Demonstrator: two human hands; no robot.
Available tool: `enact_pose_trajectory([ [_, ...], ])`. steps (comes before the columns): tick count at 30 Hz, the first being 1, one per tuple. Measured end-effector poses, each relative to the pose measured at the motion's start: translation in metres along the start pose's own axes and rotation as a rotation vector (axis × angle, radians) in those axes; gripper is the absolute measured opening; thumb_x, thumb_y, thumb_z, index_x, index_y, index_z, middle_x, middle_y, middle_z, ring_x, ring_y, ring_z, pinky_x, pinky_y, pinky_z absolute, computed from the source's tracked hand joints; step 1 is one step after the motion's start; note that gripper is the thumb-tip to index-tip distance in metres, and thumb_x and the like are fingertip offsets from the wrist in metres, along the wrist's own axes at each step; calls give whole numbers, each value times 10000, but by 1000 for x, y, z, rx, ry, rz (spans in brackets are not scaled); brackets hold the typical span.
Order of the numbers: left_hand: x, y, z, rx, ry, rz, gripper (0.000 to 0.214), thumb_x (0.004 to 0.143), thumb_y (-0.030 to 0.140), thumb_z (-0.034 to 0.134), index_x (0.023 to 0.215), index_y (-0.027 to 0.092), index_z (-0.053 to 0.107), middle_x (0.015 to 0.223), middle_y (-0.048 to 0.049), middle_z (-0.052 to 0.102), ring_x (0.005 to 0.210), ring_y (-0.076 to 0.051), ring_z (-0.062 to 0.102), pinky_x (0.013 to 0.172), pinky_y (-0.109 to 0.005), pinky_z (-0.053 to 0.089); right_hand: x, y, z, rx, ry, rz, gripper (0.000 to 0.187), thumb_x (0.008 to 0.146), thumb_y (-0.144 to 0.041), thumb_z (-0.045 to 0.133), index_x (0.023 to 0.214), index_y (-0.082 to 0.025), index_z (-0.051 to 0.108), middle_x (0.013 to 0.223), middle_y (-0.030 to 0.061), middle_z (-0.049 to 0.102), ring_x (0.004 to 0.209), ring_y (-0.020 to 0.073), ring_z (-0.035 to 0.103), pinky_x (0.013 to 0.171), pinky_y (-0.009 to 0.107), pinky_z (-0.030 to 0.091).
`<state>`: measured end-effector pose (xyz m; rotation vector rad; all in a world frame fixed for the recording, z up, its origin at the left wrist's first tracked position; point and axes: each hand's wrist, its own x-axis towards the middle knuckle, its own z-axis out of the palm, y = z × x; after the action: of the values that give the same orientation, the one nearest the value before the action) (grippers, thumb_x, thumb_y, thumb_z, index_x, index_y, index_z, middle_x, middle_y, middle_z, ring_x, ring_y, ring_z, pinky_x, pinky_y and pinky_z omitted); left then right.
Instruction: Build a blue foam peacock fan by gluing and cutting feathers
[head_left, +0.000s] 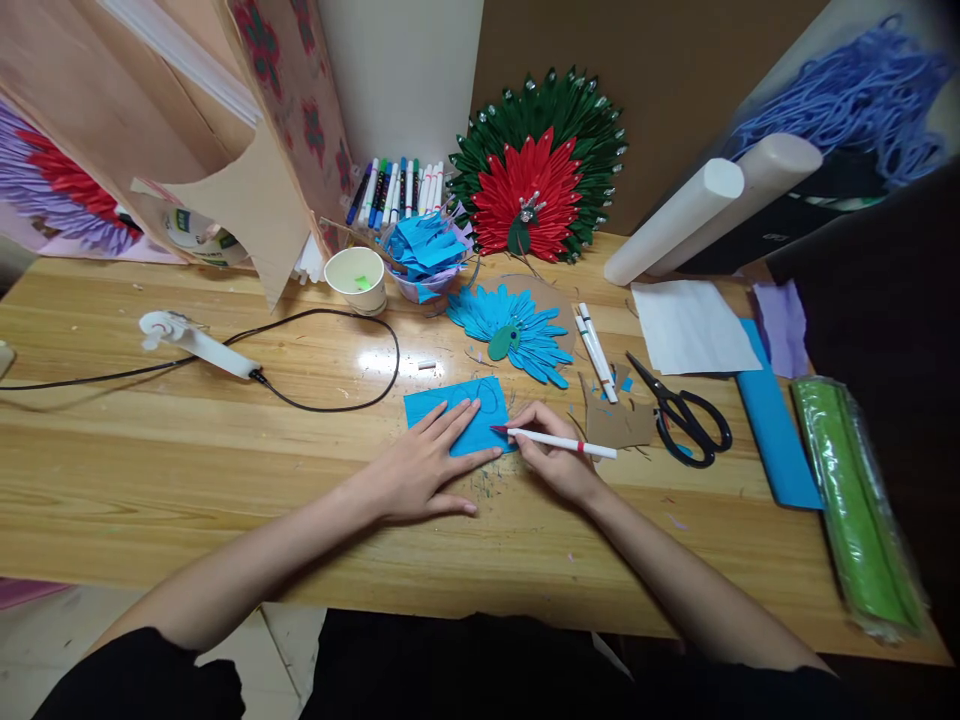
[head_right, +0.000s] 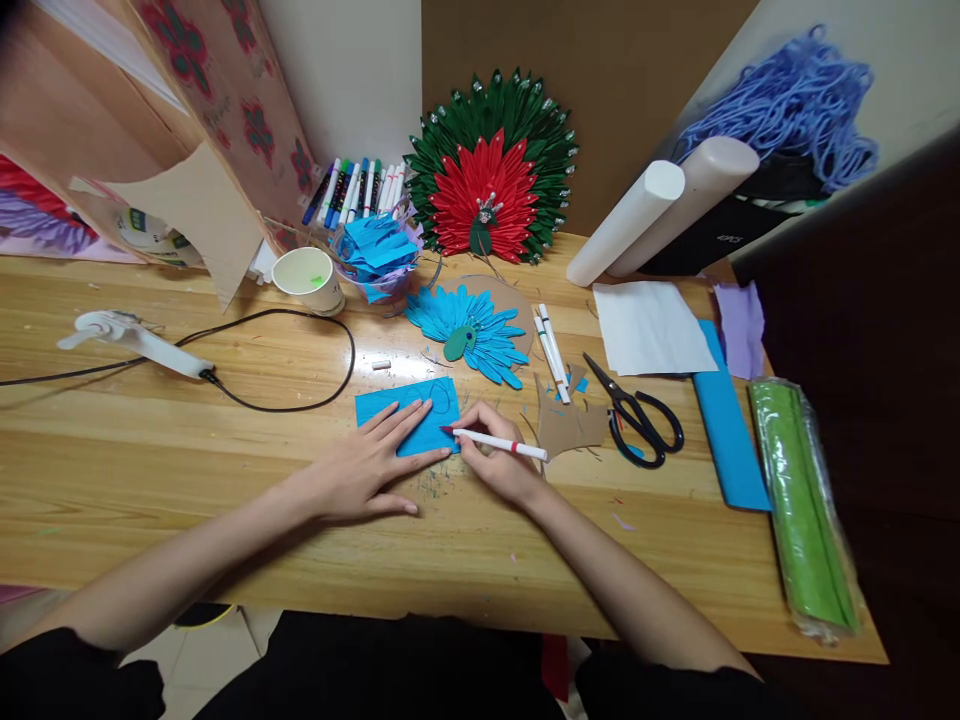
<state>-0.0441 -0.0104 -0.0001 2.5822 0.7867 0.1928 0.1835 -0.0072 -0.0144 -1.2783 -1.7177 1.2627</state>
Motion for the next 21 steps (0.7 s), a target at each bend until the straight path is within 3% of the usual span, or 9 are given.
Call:
enact_pose_trajectory([
  [8, 0, 1, 2, -14, 4, 0, 687, 803, 613, 424, 1400, 305, 276, 1517, -117, -15, 1372, -361, 83, 1068, -524, 193, 0, -5, 4, -164, 26, 14, 78, 812, -211, 517, 875, -200, 561, 824, 36, 632, 742, 162, 594, 649, 269, 450],
  [15, 1, 1, 2, -13, 11, 6, 706, 775, 640, 437, 1387, 314, 304, 1517, -105, -31, 1371, -365, 81, 1070, -529, 181, -1, -5, 0, -206, -87, -63, 38, 774, -186, 530, 778, -192, 567, 754, 29, 615, 684, 159, 579, 623, 272, 442],
  [21, 1, 0, 2, -11, 9, 13, 692, 775, 637, 436, 1379, 318, 324, 1519, -101, -18, 1373, -362, 78, 1071, -526, 181, 0, -5, 3, -164, 14, 11, 90, 813, -215, 512, 885, -201, 565, 829, 36, 631, 744, 164, 595, 642, 269, 451],
])
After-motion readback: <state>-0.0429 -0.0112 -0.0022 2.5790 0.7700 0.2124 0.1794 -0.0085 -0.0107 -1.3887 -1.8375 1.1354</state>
